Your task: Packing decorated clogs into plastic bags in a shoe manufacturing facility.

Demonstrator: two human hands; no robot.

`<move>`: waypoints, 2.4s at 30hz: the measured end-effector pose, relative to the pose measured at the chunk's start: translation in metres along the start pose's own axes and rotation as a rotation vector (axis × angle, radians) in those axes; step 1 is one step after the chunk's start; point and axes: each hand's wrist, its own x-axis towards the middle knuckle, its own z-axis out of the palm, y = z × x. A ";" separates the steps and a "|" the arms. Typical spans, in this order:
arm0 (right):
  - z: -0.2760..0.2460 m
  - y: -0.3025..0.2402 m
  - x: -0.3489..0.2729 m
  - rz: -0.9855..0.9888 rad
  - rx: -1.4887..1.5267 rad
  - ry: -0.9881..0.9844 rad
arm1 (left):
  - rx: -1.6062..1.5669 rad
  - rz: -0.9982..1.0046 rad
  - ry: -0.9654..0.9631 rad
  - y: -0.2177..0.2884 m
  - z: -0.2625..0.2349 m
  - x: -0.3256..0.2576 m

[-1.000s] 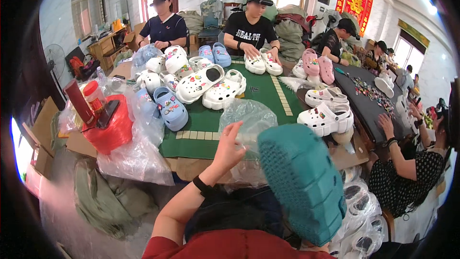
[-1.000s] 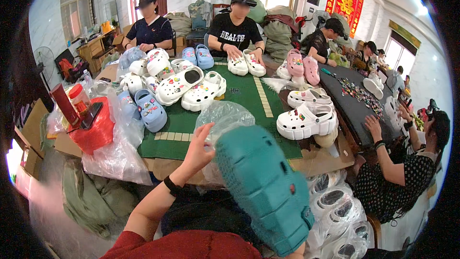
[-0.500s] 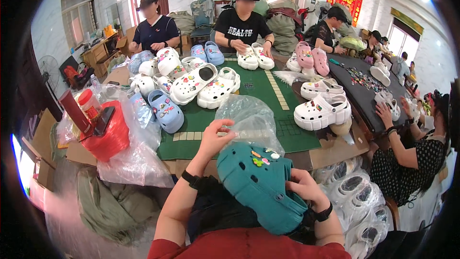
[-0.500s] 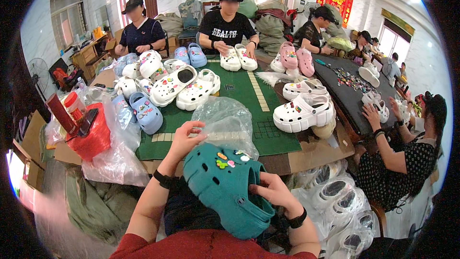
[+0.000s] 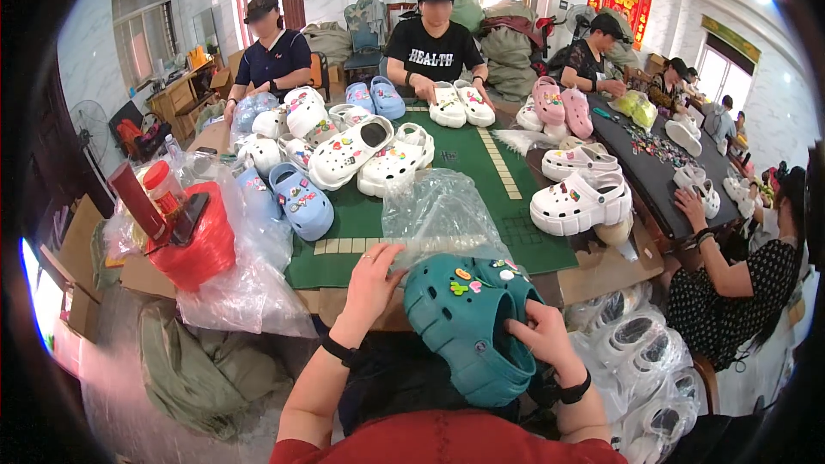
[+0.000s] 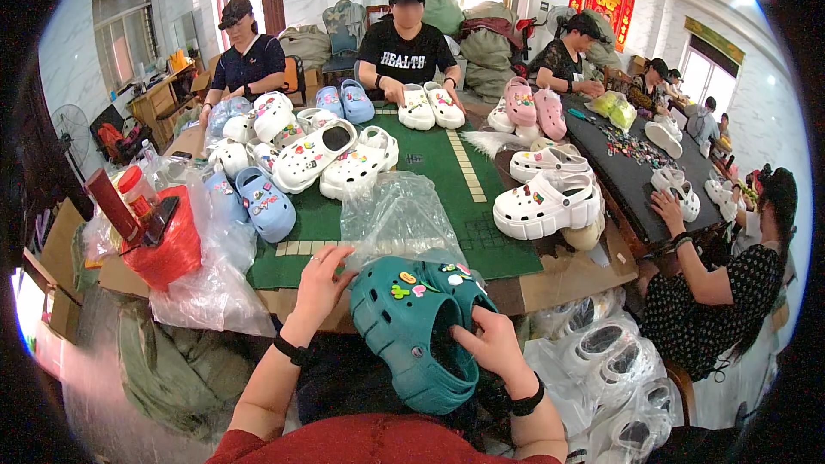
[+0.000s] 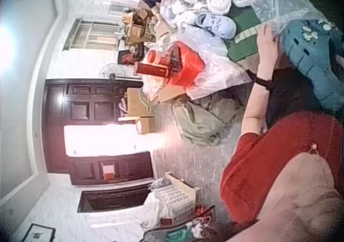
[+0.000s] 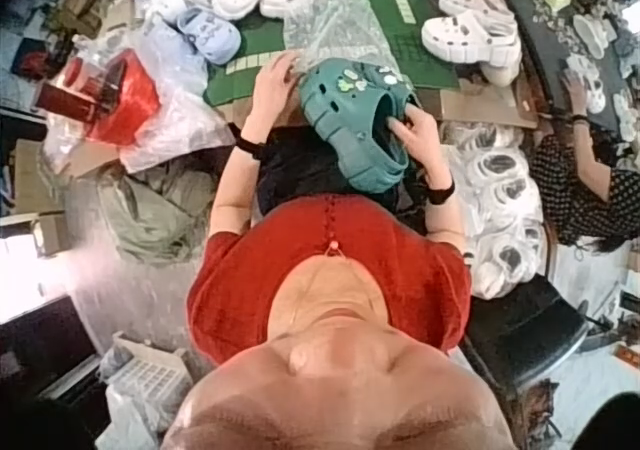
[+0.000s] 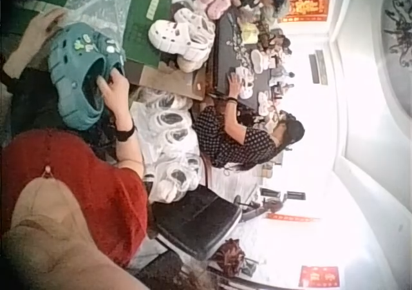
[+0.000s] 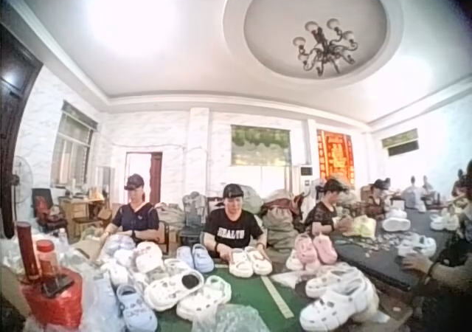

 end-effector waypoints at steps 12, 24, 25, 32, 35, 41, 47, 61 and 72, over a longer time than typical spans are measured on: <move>0.005 -0.011 -0.003 -0.084 -0.177 0.137 | -0.812 -0.487 0.028 0.002 0.019 -0.011; -0.004 -0.007 -0.006 0.186 0.670 -0.136 | -0.562 -0.223 0.232 0.016 0.010 0.010; -0.005 -0.009 -0.007 0.170 0.641 -0.109 | -0.303 -0.037 0.270 0.020 0.009 0.008; 0.011 -0.006 -0.004 -0.092 -0.002 -0.006 | -0.526 -0.243 0.154 0.024 0.001 0.007; 0.018 -0.003 -0.002 -0.047 -0.022 0.004 | -0.285 -0.074 0.103 0.048 -0.014 0.005; 0.031 -0.002 0.004 -0.079 -0.047 0.148 | -0.136 0.278 0.158 0.055 -0.014 -0.015; 0.049 -0.010 0.010 -0.233 -0.219 0.196 | -0.153 -0.030 0.229 0.032 -0.008 -0.017; 0.070 -0.020 0.012 -0.387 -0.345 -0.007 | 0.020 0.221 -0.038 0.035 -0.023 -0.008; 0.085 -0.025 0.018 -0.283 -0.274 0.065 | -0.077 0.172 0.006 0.037 -0.027 -0.026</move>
